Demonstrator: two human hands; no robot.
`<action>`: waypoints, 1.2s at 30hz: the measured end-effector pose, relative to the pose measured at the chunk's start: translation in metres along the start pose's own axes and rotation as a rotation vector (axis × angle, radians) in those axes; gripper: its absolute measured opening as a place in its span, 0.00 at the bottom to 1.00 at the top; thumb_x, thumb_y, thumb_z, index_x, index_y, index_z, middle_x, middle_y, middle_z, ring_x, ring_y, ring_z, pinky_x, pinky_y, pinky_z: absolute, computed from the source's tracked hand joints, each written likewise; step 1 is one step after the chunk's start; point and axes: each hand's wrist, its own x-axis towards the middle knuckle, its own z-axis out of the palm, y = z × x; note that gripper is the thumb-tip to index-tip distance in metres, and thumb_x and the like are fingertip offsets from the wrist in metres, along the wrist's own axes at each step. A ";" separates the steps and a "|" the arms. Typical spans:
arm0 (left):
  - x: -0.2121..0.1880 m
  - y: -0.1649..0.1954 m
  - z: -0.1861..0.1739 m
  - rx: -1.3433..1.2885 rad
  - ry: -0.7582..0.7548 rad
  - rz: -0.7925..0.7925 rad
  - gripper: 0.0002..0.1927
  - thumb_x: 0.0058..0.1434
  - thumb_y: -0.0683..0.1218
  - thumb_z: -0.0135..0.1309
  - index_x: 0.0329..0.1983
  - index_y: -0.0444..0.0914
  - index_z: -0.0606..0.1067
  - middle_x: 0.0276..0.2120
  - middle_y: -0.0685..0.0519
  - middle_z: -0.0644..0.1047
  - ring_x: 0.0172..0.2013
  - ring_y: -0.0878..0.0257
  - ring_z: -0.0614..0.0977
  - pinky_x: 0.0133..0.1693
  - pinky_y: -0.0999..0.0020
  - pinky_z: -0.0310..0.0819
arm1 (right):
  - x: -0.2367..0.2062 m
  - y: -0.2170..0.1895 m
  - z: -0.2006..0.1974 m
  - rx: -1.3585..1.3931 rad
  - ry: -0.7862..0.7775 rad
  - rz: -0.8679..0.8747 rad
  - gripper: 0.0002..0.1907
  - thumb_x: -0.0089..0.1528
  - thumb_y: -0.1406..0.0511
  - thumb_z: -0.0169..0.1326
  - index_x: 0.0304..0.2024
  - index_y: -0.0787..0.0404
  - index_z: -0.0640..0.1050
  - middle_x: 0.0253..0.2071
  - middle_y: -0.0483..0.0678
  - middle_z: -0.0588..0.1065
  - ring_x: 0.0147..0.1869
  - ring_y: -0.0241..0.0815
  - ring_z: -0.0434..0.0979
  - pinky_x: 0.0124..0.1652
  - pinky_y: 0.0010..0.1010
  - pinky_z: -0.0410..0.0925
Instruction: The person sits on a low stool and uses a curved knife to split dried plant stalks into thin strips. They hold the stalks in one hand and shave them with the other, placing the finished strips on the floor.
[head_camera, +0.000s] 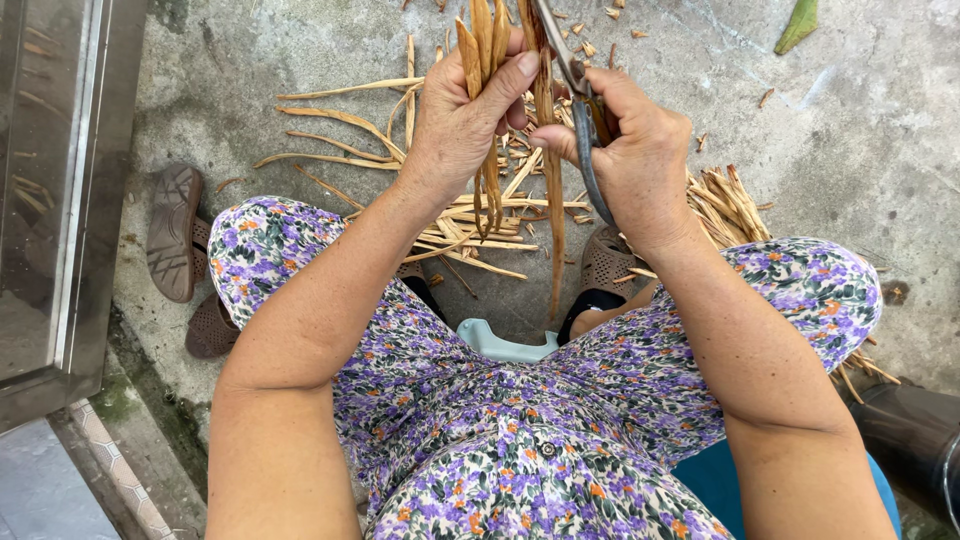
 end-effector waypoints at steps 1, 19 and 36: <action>0.000 0.001 -0.001 -0.024 -0.008 -0.022 0.14 0.71 0.50 0.59 0.53 0.37 0.78 0.34 0.55 0.82 0.28 0.72 0.79 0.29 0.78 0.73 | 0.001 0.000 0.000 0.019 -0.012 0.068 0.25 0.59 0.58 0.74 0.51 0.62 0.79 0.28 0.49 0.74 0.31 0.34 0.72 0.31 0.27 0.66; -0.009 0.024 0.005 -0.030 -0.166 0.039 0.11 0.72 0.47 0.60 0.52 0.37 0.78 0.40 0.56 0.82 0.35 0.72 0.79 0.38 0.77 0.76 | -0.003 0.019 0.014 0.849 -0.148 0.267 0.20 0.67 0.73 0.64 0.58 0.58 0.72 0.40 0.44 0.78 0.39 0.31 0.78 0.38 0.23 0.73; -0.012 0.026 -0.005 0.040 -0.361 0.054 0.10 0.75 0.48 0.56 0.52 0.36 0.77 0.46 0.53 0.82 0.50 0.64 0.83 0.57 0.66 0.79 | 0.000 0.016 -0.012 0.739 -0.016 0.155 0.21 0.72 0.72 0.62 0.62 0.57 0.68 0.50 0.48 0.80 0.49 0.31 0.78 0.48 0.21 0.73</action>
